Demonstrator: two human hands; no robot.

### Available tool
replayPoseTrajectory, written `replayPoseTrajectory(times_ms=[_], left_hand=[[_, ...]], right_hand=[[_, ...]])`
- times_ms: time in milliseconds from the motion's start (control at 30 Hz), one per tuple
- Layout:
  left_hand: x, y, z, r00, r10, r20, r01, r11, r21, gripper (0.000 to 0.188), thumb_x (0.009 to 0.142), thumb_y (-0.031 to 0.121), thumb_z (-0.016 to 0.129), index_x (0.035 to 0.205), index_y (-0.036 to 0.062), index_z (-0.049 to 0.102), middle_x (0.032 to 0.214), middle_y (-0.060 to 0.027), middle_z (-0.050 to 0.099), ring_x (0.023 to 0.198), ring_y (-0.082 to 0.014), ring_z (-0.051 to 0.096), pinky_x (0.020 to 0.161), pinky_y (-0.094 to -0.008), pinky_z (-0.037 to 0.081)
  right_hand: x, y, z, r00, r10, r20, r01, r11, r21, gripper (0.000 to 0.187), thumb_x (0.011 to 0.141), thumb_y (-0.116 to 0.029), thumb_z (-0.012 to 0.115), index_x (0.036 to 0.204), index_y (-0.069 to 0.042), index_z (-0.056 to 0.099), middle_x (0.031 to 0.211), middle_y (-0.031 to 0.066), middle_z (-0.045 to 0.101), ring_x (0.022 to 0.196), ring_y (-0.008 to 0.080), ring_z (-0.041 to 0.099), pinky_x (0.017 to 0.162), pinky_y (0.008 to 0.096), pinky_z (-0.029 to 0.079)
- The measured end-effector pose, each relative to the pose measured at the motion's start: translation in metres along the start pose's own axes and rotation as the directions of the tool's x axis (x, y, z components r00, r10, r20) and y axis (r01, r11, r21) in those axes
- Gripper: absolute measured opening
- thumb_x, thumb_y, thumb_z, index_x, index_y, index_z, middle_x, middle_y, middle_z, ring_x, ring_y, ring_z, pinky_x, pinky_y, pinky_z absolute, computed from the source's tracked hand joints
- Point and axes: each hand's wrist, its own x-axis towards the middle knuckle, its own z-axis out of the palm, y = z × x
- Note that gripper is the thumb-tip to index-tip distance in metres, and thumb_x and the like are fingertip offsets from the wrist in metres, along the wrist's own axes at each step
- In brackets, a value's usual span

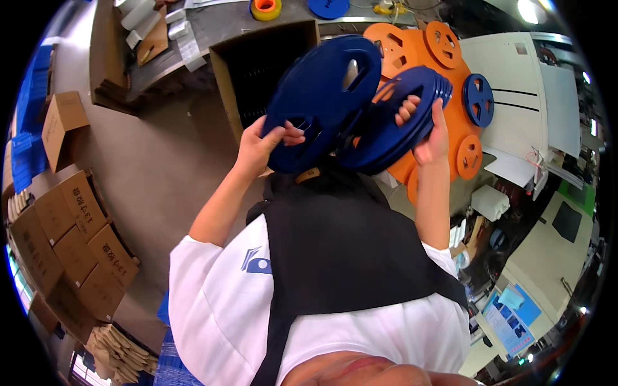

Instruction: The person places several blue plastic reels into a large cardboard box, arranging them in vertical rows.

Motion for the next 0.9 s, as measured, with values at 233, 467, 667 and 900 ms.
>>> replayPoseTrajectory(times_ms=[233,467,667,900], left_hand=[[-0.001,-0.024,-0.071,0.993,0.097,-0.069,-0.118,0.887,-0.447,0.031,0.085,0.028,0.063,0.098,0.0019,0.052,0.087,-0.0115,0.06,0.075,-0.0185,0.062,0.072,-0.0325,0.051],[-0.005,-0.025,-0.085,0.967,0.109,-0.229,-0.222,0.801,-0.556,0.042,0.083,0.039,0.063,0.102,0.004,0.051,0.082,-0.0048,0.057,0.066,-0.0119,0.056,0.065,-0.0264,0.048],[0.002,-0.004,-0.058,0.95,0.313,0.007,-0.284,0.869,-0.404,0.053,0.082,0.048,0.06,0.102,-0.0003,0.05,0.07,-0.0063,0.056,0.048,-0.0083,0.044,0.047,-0.0195,0.039],[0.001,-0.008,0.001,0.997,0.064,-0.045,-0.038,0.9,0.434,0.02,0.083,0.009,0.058,0.099,0.0007,0.049,0.076,-0.0062,0.06,0.059,-0.0076,0.051,0.055,-0.0196,0.04]], right_hand=[[-0.04,0.001,-0.032,0.931,-0.15,-0.333,0.1,0.981,-0.163,0.04,0.092,-0.04,0.047,0.098,-0.001,0.054,0.07,0.0046,0.055,0.061,0.0153,0.053,0.061,0.0306,0.046],[-0.045,0.017,-0.047,0.926,-0.082,-0.368,0.069,0.996,-0.05,0.04,0.092,-0.042,0.047,0.094,-0.002,0.053,0.067,0.0017,0.052,0.059,0.0128,0.05,0.058,0.0279,0.045],[-0.04,0.022,-0.043,0.931,-0.121,-0.345,0.1,0.992,-0.08,0.039,0.093,-0.041,0.046,0.096,-0.002,0.053,0.068,0.0014,0.051,0.059,0.0122,0.049,0.058,0.0274,0.045],[-0.027,0.036,-0.017,0.957,-0.052,-0.286,0.02,0.993,-0.113,0.029,0.089,-0.033,0.055,0.096,-0.005,0.053,0.073,0.0027,0.053,0.062,0.0132,0.05,0.061,0.0277,0.044]])
